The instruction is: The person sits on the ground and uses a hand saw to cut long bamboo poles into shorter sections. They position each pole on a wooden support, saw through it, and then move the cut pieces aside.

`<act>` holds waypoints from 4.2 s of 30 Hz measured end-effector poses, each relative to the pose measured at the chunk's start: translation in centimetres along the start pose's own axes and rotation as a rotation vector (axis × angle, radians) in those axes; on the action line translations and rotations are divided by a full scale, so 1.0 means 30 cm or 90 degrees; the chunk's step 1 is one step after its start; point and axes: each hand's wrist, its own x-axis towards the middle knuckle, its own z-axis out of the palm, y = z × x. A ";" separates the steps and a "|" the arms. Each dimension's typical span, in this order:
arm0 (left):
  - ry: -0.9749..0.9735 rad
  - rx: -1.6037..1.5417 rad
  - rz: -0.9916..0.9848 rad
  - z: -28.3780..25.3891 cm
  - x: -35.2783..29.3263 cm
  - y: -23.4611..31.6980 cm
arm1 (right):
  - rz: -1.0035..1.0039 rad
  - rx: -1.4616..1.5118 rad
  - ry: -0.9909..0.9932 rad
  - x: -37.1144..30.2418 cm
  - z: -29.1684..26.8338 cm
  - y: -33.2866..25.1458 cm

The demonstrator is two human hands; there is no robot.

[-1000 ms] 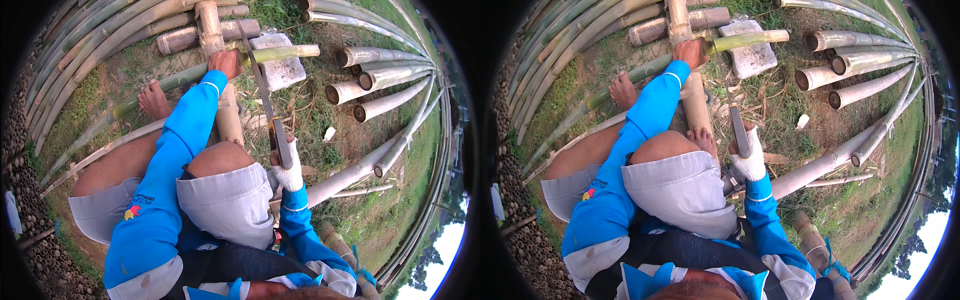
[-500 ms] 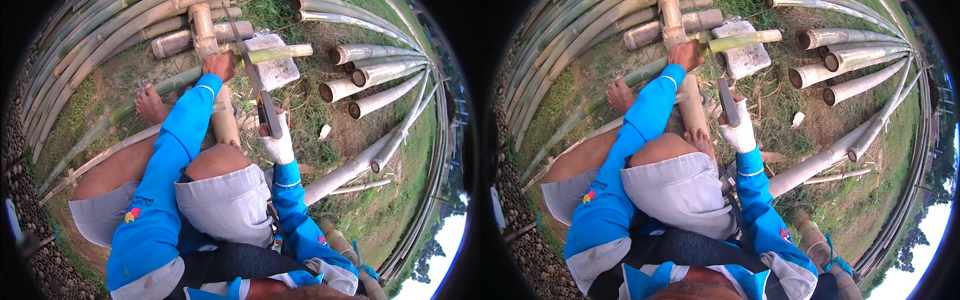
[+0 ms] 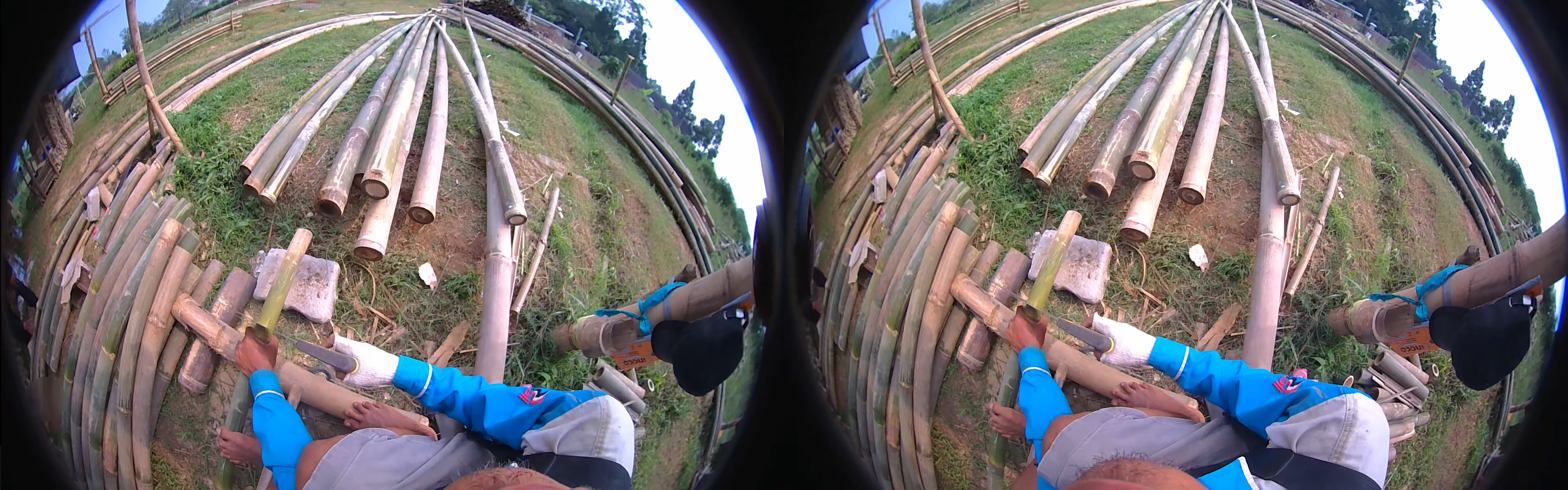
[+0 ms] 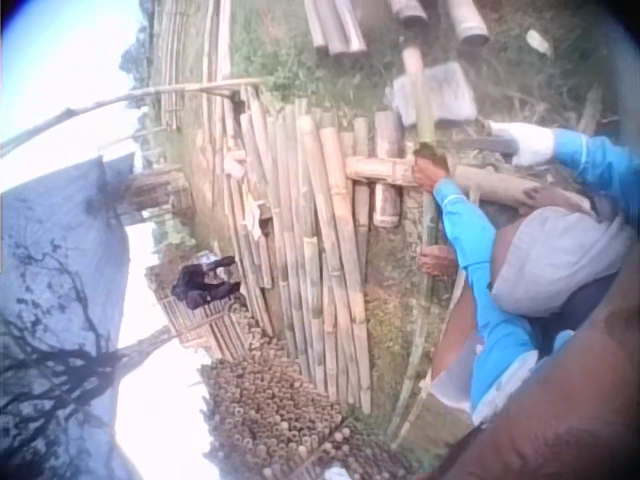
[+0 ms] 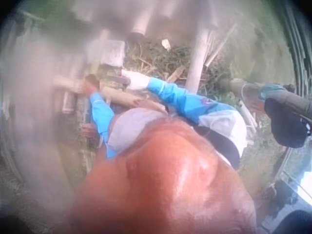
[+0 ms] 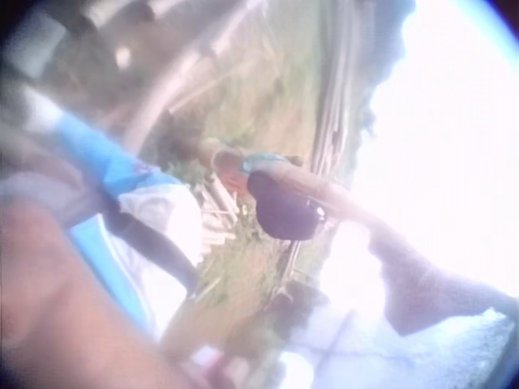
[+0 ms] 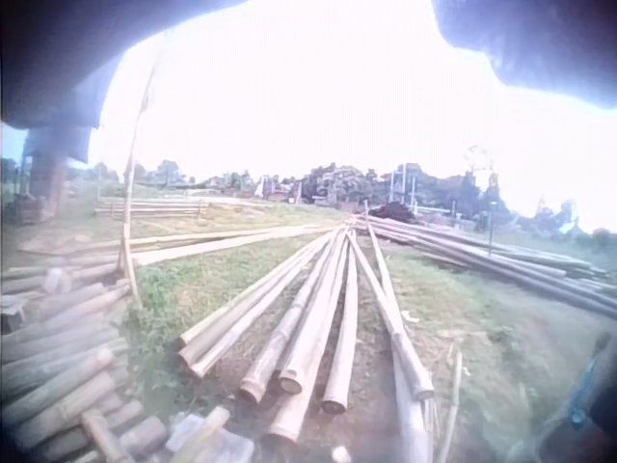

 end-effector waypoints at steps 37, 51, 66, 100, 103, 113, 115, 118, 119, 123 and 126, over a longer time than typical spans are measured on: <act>-0.042 0.044 0.014 -0.032 -0.012 0.013 | -0.103 -0.050 0.055 -0.026 0.013 0.101; -0.063 -0.025 0.003 -0.063 0.009 0.007 | -0.113 -0.072 0.058 -0.035 0.041 0.102; -0.036 -0.046 0.008 -0.036 -0.027 -0.008 | 0.167 0.072 0.025 -0.262 -0.035 0.108; -0.033 -0.072 0.007 -0.056 -0.007 -0.034 | 0.062 -0.090 0.030 -0.312 -0.078 0.038; -0.029 -0.067 0.046 -0.038 0.004 0.004 | -0.052 0.092 -0.023 -0.022 -0.030 0.146; -0.044 -0.054 0.044 -0.088 -0.007 -0.024 | 0.072 -0.107 -0.002 -0.557 -0.120 -0.031; -0.025 -0.065 0.054 -0.079 -0.012 -0.051 | 0.075 -0.088 0.017 -0.531 -0.100 -0.065; -0.027 -0.051 0.032 -0.065 -0.012 -0.010 | 0.163 0.021 0.006 -0.261 -0.058 0.033; -0.032 -0.061 0.031 -0.064 -0.009 0.026 | 0.025 0.076 0.015 -0.143 -0.033 0.100; -0.033 -0.063 0.033 -0.065 0.003 -0.014 | -0.035 0.070 0.014 0.110 0.045 0.094; -0.069 -0.071 0.013 -0.088 0.013 -0.010 | -0.067 -0.054 0.027 -0.059 0.013 0.041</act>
